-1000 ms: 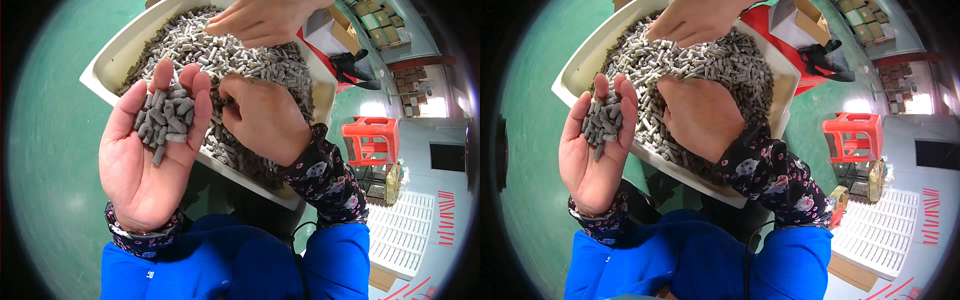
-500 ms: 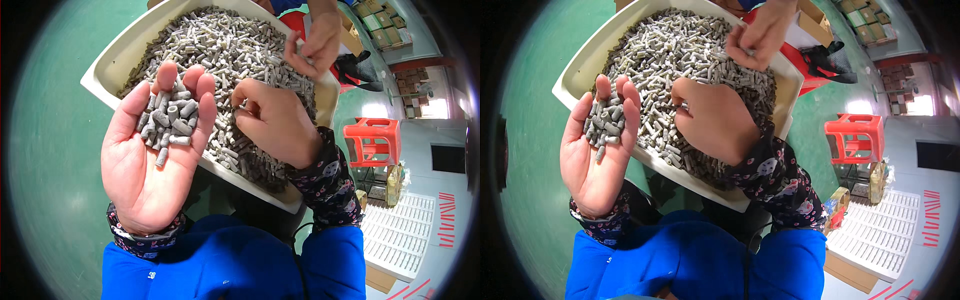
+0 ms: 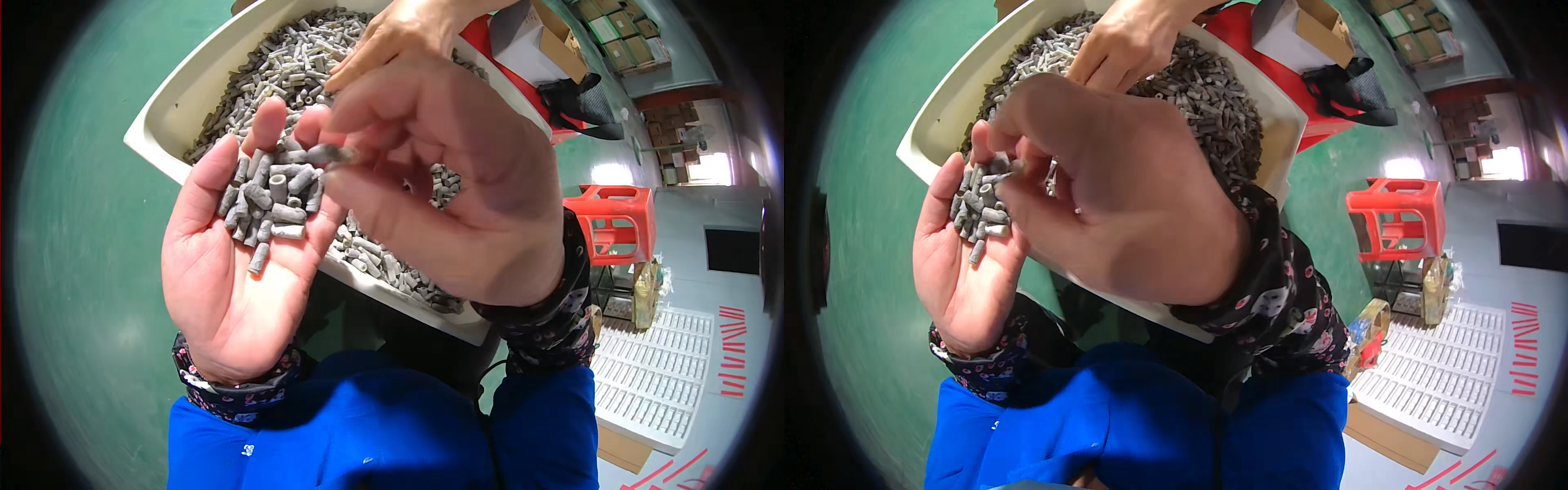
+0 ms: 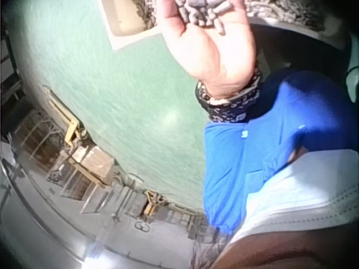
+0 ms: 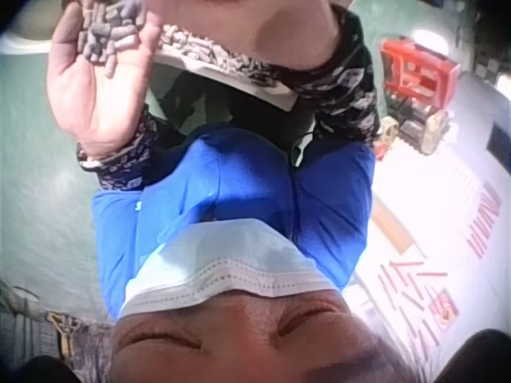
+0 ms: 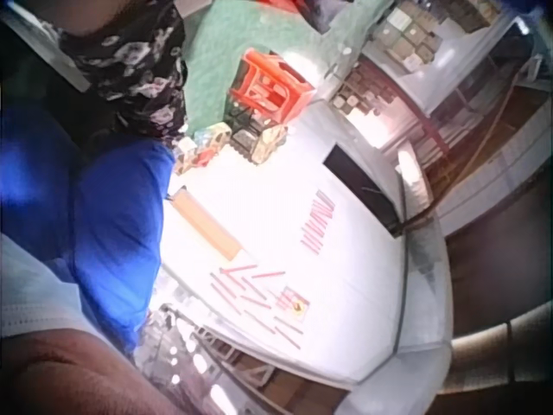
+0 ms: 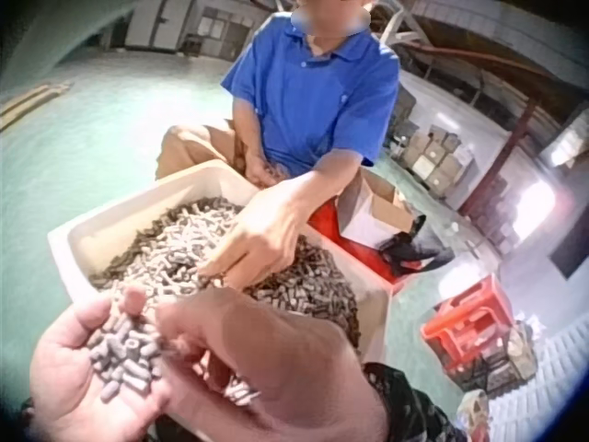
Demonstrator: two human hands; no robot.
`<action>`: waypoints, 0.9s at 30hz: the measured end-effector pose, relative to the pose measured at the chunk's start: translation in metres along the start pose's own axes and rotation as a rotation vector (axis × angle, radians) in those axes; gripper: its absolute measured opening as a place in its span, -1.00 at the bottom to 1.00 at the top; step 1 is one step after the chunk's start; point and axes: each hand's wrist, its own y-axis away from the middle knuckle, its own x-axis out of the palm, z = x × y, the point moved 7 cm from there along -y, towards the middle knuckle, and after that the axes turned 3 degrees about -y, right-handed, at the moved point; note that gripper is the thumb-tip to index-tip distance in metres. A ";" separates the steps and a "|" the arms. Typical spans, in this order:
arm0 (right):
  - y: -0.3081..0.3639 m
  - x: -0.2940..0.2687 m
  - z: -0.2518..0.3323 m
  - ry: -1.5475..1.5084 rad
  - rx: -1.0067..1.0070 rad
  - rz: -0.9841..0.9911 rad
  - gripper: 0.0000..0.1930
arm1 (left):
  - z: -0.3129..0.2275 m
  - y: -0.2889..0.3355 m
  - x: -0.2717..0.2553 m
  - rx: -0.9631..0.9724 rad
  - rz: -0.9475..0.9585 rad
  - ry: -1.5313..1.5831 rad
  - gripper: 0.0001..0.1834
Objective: Sorting small metal parts from a large white plastic bin into a pile in the recorder's palm.
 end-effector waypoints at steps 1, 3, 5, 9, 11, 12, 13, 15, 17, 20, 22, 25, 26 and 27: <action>-0.002 0.004 0.003 0.075 -0.011 0.052 -0.84 | 0.000 0.000 0.001 0.002 -0.019 0.031 -0.62; 0.002 -0.006 -0.001 0.016 0.018 -0.005 -0.78 | 0.002 -0.001 0.001 0.008 -0.056 0.095 -0.62; 0.012 -0.027 -0.007 -0.026 0.118 -0.164 -0.76 | 0.003 -0.002 -0.001 0.000 -0.113 0.163 -0.63; 0.027 -0.033 -0.025 0.364 0.207 0.187 -0.79 | 0.002 -0.004 -0.001 0.009 -0.110 0.168 -0.64; 0.040 -0.010 -0.028 0.778 -0.180 0.378 -0.84 | 0.002 -0.006 -0.001 0.012 -0.099 0.167 -0.65; 0.041 -0.011 -0.031 0.779 -0.178 0.377 -0.84 | 0.002 -0.006 0.000 0.010 -0.100 0.167 -0.65; 0.041 -0.013 -0.036 0.842 -0.157 0.377 -0.84 | 0.000 -0.006 0.000 0.021 -0.093 0.163 -0.65; 0.040 -0.025 -0.035 0.934 -0.142 0.308 -0.83 | -0.001 -0.005 0.001 0.038 -0.083 0.155 -0.66; 0.046 -0.042 -0.041 0.956 -0.097 0.291 -0.79 | 0.000 -0.007 0.001 0.041 -0.073 0.161 -0.66; 0.055 -0.055 -0.044 1.007 0.007 0.263 -0.75 | -0.002 -0.008 0.001 0.046 -0.080 0.168 -0.67; 0.063 -0.064 -0.047 0.993 0.162 0.193 -0.76 | -0.002 -0.008 0.000 0.054 -0.089 0.169 -0.68; 0.068 -0.061 -0.041 1.018 0.252 0.238 -0.76 | -0.004 -0.006 -0.004 0.055 -0.076 0.177 -0.68; 0.069 -0.058 -0.038 1.023 0.251 0.244 -0.76 | -0.006 -0.005 -0.005 0.058 -0.073 0.183 -0.68; 0.069 -0.053 -0.036 1.011 0.235 0.263 -0.76 | -0.009 -0.003 -0.008 0.061 -0.077 0.190 -0.68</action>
